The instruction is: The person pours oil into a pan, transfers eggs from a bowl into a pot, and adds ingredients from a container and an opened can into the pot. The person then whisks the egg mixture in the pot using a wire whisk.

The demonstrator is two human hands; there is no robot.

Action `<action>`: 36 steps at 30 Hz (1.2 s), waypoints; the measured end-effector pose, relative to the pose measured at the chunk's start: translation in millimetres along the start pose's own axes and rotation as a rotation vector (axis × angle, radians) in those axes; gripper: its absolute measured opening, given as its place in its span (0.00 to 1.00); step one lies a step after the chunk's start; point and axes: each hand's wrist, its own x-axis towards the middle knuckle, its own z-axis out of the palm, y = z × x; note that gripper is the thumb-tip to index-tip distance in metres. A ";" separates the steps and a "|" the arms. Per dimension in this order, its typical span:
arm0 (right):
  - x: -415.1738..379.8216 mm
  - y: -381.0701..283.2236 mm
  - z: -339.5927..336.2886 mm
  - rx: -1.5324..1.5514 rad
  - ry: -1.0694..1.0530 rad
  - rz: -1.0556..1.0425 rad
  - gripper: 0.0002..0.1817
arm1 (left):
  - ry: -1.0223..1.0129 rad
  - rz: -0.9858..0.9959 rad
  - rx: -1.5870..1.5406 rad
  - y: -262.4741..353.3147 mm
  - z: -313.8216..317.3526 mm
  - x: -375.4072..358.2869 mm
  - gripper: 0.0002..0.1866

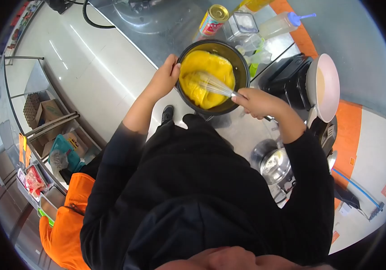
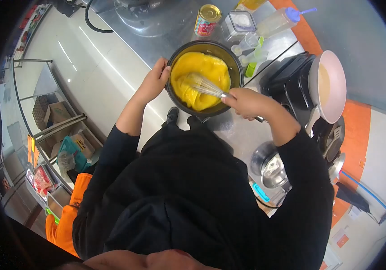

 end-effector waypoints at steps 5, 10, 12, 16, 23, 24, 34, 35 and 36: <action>0.9 18.2 6.2 -0.106 0.278 -0.259 0.23 | 0.051 0.104 0.078 -2.6 1.8 0.6 0.07; -9.2 -6.4 7.6 -0.143 0.088 -0.117 0.22 | 0.026 0.062 0.046 -4.6 -2.3 20.5 0.07; -8.6 6.6 -0.5 0.018 -0.065 -0.057 0.22 | 0.038 0.077 0.095 -13.5 -1.5 14.1 0.07; 19.7 23.8 17.7 -0.274 0.547 -0.257 0.21 | -0.010 0.053 0.143 1.8 -7.9 31.6 0.08; -60.8 41.0 26.7 -0.141 0.451 -0.422 0.16 | 0.041 0.028 0.153 10.0 -9.5 42.7 0.11; -74.5 36.8 30.5 -0.121 0.560 -0.379 0.15 | 0.054 -0.025 0.140 12.4 -8.9 40.8 0.12; -43.2 53.2 86.2 0.140 0.904 -0.263 0.14 | 0.350 0.018 0.081 3.9 14.0 10.3 0.11; -35.6 57.8 88.6 0.065 0.907 -0.258 0.14 | 0.334 0.012 0.086 4.9 13.1 10.5 0.11; -32.5 57.4 87.5 -0.011 0.910 -0.253 0.15 | 0.318 0.006 0.092 6.2 12.5 10.8 0.11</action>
